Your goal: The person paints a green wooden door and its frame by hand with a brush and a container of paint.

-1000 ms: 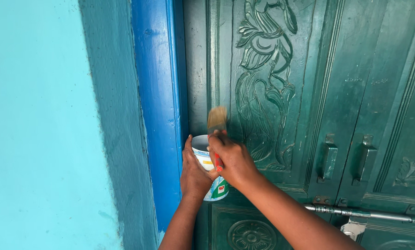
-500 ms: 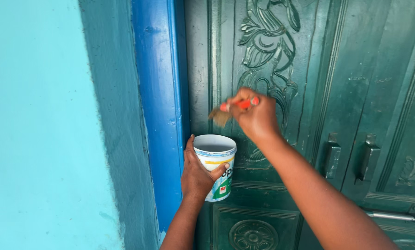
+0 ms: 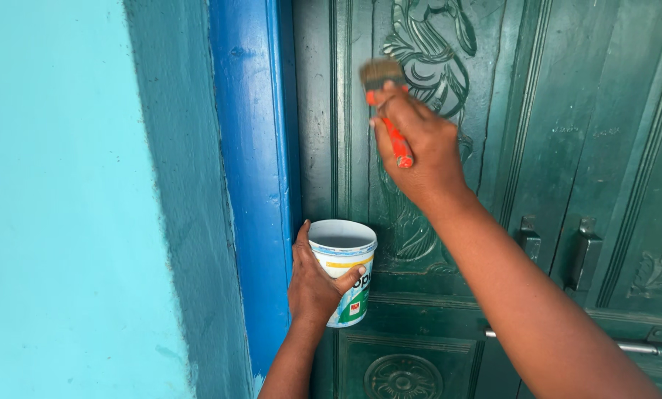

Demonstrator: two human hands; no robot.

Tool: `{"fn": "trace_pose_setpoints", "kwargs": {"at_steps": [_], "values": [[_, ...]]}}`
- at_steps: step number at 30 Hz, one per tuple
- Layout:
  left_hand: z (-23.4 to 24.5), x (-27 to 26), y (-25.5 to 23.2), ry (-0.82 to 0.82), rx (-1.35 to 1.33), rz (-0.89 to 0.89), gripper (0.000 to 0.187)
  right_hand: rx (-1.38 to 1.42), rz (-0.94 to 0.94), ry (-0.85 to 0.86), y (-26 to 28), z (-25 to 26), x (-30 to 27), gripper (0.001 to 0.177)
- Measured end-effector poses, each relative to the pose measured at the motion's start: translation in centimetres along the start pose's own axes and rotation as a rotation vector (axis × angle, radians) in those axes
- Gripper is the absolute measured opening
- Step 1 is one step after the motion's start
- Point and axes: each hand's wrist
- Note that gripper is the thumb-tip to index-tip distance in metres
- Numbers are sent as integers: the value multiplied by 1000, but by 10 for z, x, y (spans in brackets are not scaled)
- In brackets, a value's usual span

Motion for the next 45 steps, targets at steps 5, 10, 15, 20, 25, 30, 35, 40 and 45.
{"fn": "trace_pose_setpoints", "kwargs": {"at_steps": [5,10,15,20,25,30,35,40,45], "values": [[-2,0,1,-18,-38,12,128,148,-213,249,1,-2,-49,37],[-3,0,6,-24,-47,-16,128,132,-88,252,24,4,-94,19],[-5,0,7,-39,-44,-57,129,204,-252,284,43,15,-99,11],[-6,1,6,-44,-42,-49,129,157,-671,542,60,34,-85,16],[-4,1,4,-2,-47,7,129,490,-584,302,30,35,-72,11],[-4,0,5,3,-33,13,127,373,-770,251,-34,17,-26,13],[-2,2,3,-9,-49,-27,125,227,-560,126,-72,19,32,15],[-2,0,1,20,-38,16,128,141,-285,62,-79,32,58,12],[-3,-1,0,0,-43,11,127,171,-103,-2,-62,39,27,17]]}}
Point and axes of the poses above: each hand's wrist, its own x-axis towards the middle knuckle, its own z-axis out of the back of the hand, y = z × x, and after that the axes turned 5 degrees about z, right-handed
